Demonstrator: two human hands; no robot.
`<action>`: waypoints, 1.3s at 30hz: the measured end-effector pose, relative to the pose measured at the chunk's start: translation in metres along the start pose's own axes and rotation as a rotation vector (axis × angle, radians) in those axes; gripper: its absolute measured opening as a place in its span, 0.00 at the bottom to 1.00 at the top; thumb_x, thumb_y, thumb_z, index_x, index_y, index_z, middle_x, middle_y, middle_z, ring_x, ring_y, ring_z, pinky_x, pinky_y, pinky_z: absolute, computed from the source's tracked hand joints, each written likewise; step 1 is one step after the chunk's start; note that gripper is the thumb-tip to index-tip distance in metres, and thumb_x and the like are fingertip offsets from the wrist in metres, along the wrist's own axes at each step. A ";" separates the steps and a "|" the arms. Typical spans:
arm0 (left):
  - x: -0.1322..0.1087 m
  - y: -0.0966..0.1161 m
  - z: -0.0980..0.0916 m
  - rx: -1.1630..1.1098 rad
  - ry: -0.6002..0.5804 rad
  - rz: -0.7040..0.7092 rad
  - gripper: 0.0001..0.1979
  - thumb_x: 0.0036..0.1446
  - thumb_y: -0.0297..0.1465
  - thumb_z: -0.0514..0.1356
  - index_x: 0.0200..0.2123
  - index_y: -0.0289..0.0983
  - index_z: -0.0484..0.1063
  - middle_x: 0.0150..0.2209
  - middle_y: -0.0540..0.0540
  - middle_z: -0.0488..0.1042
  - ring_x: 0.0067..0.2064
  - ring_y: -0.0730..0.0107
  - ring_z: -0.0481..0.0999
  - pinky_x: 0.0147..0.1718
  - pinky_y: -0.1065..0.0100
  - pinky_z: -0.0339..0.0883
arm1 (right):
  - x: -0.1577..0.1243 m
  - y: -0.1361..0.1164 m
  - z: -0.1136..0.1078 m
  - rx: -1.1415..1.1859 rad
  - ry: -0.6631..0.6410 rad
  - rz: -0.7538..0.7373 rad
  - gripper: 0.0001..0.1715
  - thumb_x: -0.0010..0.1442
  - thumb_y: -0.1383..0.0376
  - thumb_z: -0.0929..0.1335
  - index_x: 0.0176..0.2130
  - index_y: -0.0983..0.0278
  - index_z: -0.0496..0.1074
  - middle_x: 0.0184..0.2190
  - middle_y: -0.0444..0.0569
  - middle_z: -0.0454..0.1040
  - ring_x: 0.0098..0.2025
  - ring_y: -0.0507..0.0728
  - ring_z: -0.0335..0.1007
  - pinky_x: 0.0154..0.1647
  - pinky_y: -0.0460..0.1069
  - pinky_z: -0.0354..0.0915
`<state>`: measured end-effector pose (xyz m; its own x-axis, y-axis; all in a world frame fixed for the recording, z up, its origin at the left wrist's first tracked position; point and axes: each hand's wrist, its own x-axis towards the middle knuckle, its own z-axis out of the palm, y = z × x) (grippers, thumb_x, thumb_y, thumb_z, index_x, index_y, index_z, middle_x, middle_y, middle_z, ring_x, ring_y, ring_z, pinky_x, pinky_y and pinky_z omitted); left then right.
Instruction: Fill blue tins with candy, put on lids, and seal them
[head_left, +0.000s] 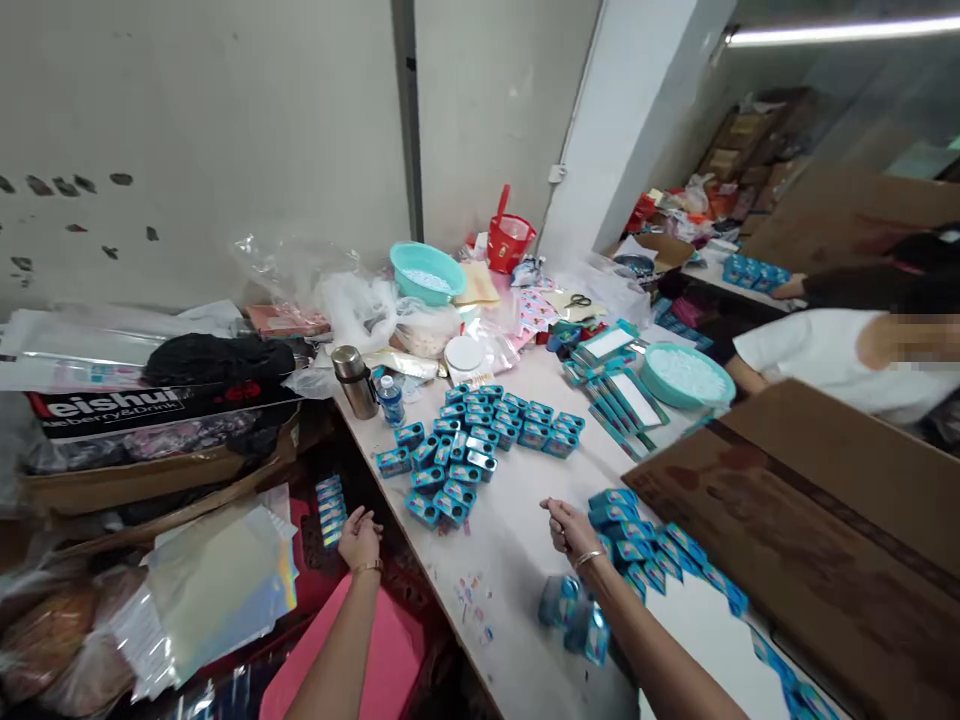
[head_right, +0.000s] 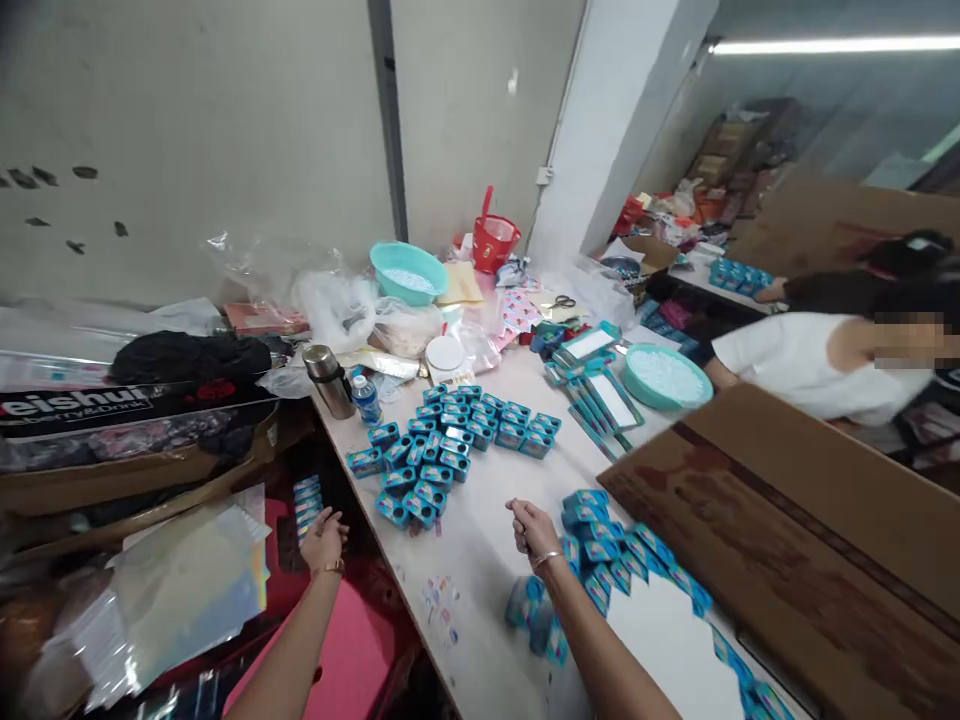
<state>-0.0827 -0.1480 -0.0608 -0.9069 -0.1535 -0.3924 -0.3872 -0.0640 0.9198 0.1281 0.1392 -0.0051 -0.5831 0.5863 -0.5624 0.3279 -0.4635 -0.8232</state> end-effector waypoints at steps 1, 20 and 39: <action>0.022 0.002 0.004 -0.051 0.060 0.011 0.06 0.44 0.30 0.58 0.29 0.38 0.64 0.23 0.55 0.67 0.19 0.77 0.68 0.21 0.73 0.61 | 0.025 -0.014 0.005 -0.119 -0.001 -0.073 0.24 0.44 0.47 0.73 0.32 0.62 0.70 0.13 0.35 0.59 0.11 0.46 0.46 0.12 0.43 0.44; 0.167 -0.024 0.089 -0.222 -0.393 0.076 0.18 0.42 0.36 0.64 0.38 0.33 0.79 0.42 0.39 0.81 0.48 0.51 0.78 0.48 0.59 0.70 | 0.371 -0.158 0.228 -1.358 -0.601 -0.293 0.19 0.46 0.71 0.66 0.36 0.63 0.82 0.28 0.45 0.80 0.28 0.51 0.71 0.29 0.43 0.67; 0.106 -0.050 0.110 -0.174 -0.622 -0.051 0.21 0.47 0.35 0.64 0.46 0.36 0.80 0.52 0.42 0.78 0.58 0.50 0.73 0.61 0.55 0.62 | 0.341 -0.112 0.214 -1.256 -0.939 0.180 0.17 0.42 0.70 0.66 0.33 0.66 0.81 0.20 0.39 0.77 0.19 0.48 0.66 0.20 0.42 0.61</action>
<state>-0.1776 -0.0522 -0.1484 -0.8354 0.4505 -0.3148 -0.4469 -0.2234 0.8662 -0.2666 0.2485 -0.0883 -0.5480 -0.2389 -0.8017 0.5452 0.6248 -0.5589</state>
